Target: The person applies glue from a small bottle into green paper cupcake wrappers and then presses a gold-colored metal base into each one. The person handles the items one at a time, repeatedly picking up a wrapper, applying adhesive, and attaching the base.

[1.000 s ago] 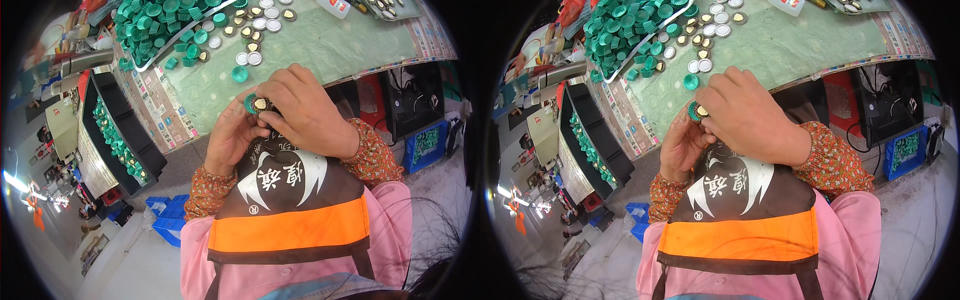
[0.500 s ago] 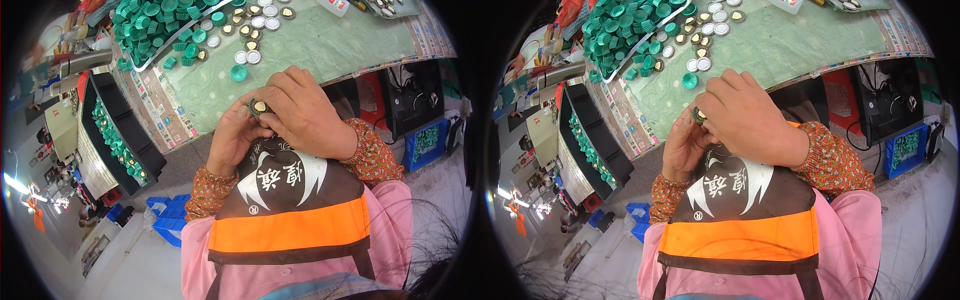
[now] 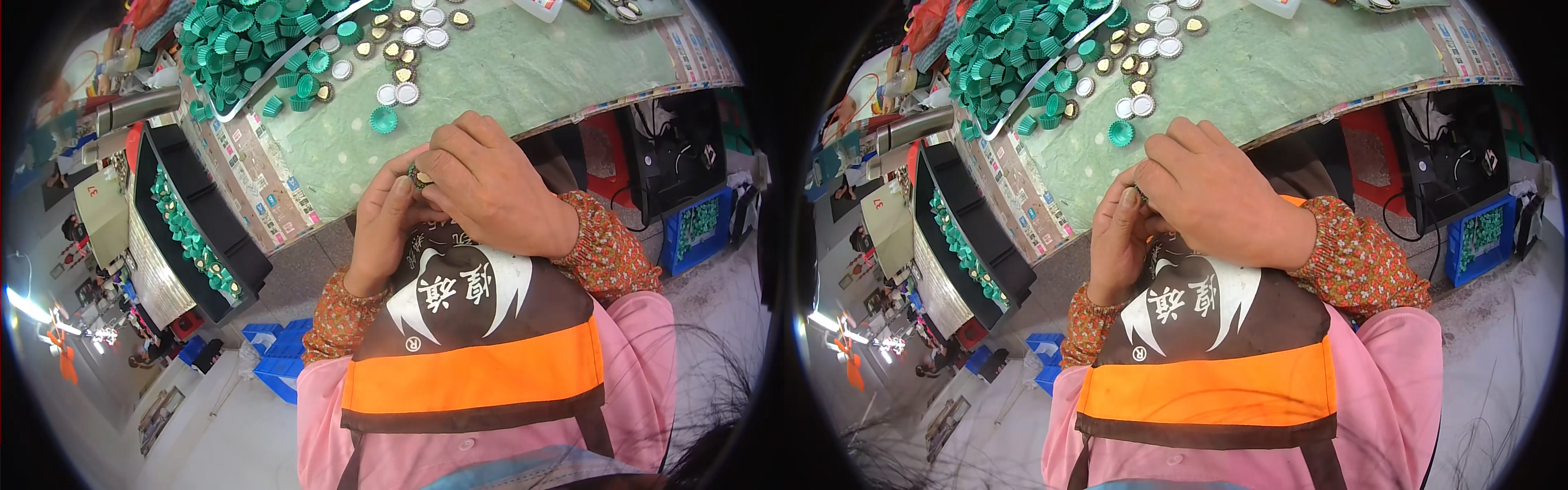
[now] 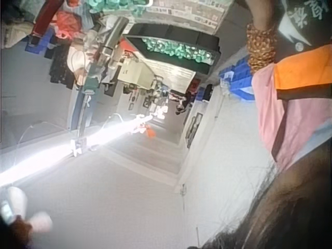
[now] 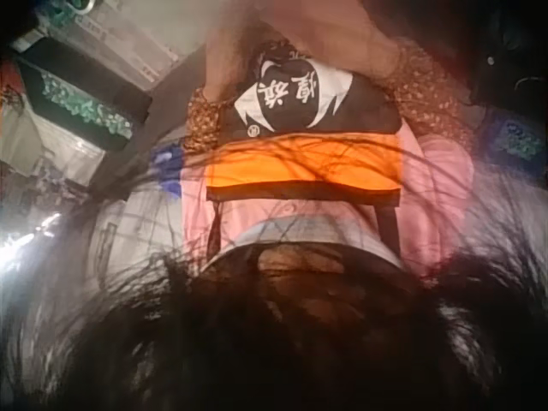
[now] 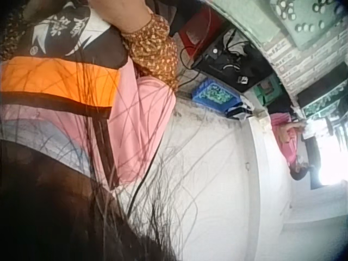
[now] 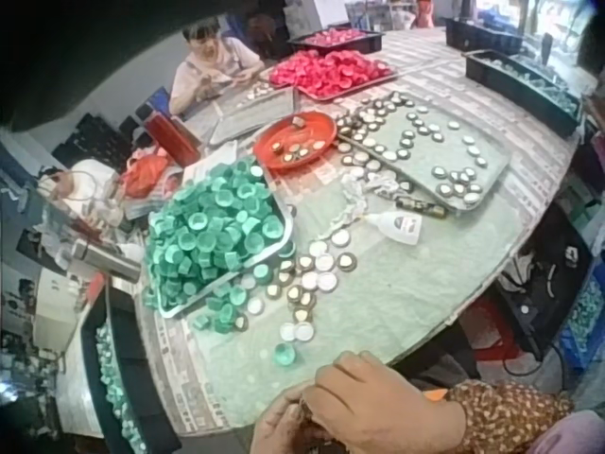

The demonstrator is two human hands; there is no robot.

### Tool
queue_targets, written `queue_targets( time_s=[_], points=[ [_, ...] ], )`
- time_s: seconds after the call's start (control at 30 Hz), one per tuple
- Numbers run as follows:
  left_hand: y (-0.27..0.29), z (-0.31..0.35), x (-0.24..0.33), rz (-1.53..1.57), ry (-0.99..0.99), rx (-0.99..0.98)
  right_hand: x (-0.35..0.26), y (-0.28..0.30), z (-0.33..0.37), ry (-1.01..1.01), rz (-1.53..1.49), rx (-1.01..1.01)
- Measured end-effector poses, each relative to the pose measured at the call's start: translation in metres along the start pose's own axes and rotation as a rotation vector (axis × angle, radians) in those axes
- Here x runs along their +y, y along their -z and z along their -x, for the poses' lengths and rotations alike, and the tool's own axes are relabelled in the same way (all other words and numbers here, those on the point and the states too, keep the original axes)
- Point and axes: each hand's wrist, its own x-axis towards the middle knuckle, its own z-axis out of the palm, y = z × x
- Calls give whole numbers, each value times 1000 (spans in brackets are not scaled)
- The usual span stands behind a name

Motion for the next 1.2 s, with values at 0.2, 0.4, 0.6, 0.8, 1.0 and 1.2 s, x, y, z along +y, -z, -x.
queue_targets(
  time_s=[0.2,0.4,0.6,0.8,1.0,1.2],
  points=[
    [-3,0,3,-169,14,40,11,-9,6,-14,-124,-2],
    [-7,-4,2,-142,-35,96,15,-3,13,-288,-380,-67],
    [-12,-3,-1,-176,-74,104,11,-7,14,-609,-677,-148],
    [-4,-4,-11,-117,-44,129,14,-18,18,-699,-763,-150],
    [-3,-4,-11,-104,-30,144,16,-19,21,-642,-695,-189],
    [-1,-3,-12,-93,-29,168,16,-22,20,-628,-643,-195]
  ],
)
